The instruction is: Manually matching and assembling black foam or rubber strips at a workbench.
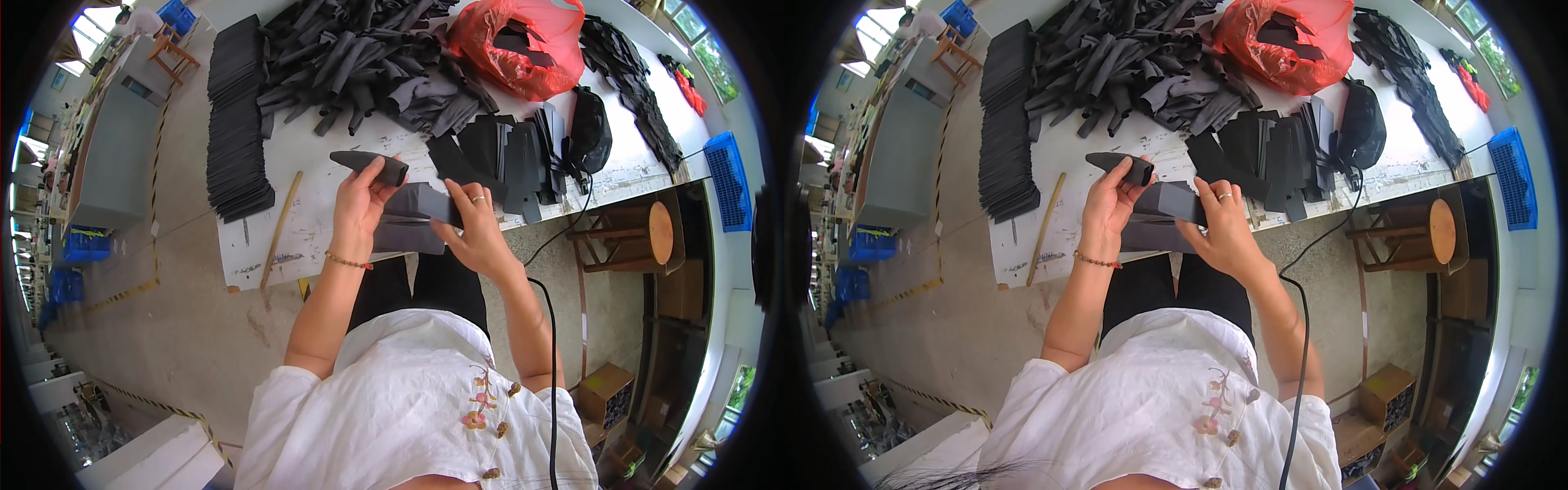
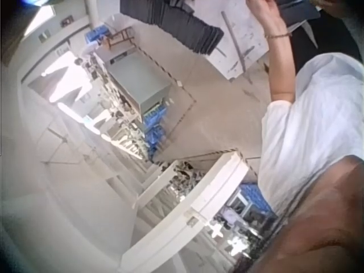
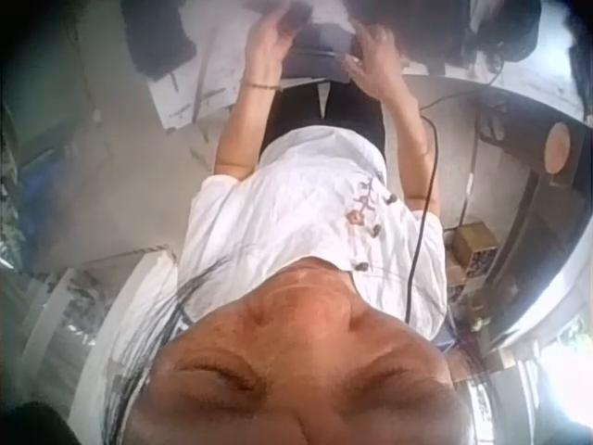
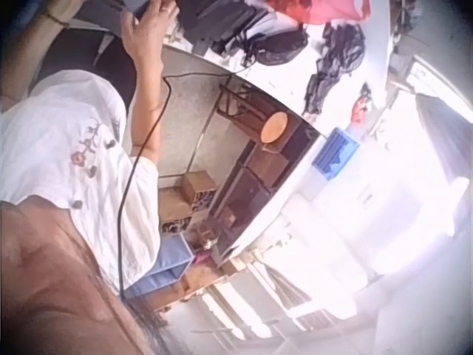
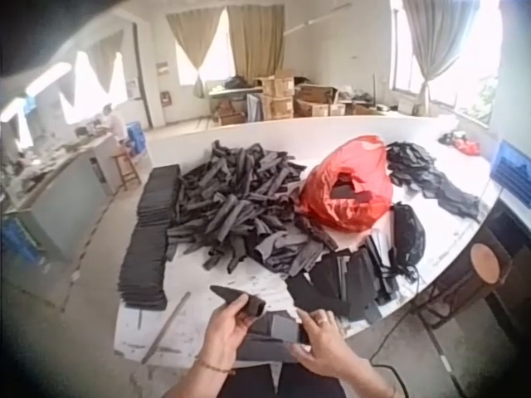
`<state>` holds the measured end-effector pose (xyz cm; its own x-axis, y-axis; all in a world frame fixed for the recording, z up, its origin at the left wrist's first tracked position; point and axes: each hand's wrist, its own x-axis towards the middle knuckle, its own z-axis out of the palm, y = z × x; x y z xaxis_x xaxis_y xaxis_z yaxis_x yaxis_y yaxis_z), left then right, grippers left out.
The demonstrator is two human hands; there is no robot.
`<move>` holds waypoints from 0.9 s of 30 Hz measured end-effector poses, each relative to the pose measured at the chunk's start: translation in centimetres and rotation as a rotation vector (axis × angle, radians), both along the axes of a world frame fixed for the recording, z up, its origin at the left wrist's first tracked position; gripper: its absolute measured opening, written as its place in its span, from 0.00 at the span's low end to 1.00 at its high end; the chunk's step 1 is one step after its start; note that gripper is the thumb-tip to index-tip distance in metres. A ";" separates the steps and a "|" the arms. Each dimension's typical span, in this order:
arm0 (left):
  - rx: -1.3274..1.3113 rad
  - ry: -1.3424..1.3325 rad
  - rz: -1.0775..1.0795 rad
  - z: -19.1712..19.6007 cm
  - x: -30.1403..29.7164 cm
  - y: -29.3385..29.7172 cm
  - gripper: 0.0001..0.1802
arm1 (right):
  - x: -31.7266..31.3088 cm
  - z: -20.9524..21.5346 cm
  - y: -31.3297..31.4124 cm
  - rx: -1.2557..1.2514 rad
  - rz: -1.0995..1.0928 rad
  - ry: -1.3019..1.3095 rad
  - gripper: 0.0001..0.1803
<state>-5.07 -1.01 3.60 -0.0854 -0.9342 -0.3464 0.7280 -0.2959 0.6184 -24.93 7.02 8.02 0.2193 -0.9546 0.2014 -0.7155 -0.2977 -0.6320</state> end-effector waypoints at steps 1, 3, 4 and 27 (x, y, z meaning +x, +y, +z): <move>0.000 0.001 -0.001 0.1 0.0 0.0 0.12 | 0.2 0.4 0.1 -0.019 -0.026 0.014 0.32; 0.004 -0.007 -0.017 0.3 0.0 0.0 0.12 | 0.3 0.2 0.1 -0.011 -0.023 -0.022 0.34; 0.003 -0.006 -0.014 0.3 0.0 0.0 0.12 | 0.4 0.1 0.1 -0.004 -0.016 -0.059 0.35; 0.000 -0.042 -0.052 0.9 0.5 0.6 0.12 | 2.0 0.7 -1.3 -0.427 -0.149 -0.050 0.16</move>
<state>-4.55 -0.40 4.47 -0.1190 -0.9290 -0.3503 0.6853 -0.3321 0.6481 -22.94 5.71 8.72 0.0655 -0.8040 0.5910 -0.7423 -0.4351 -0.5097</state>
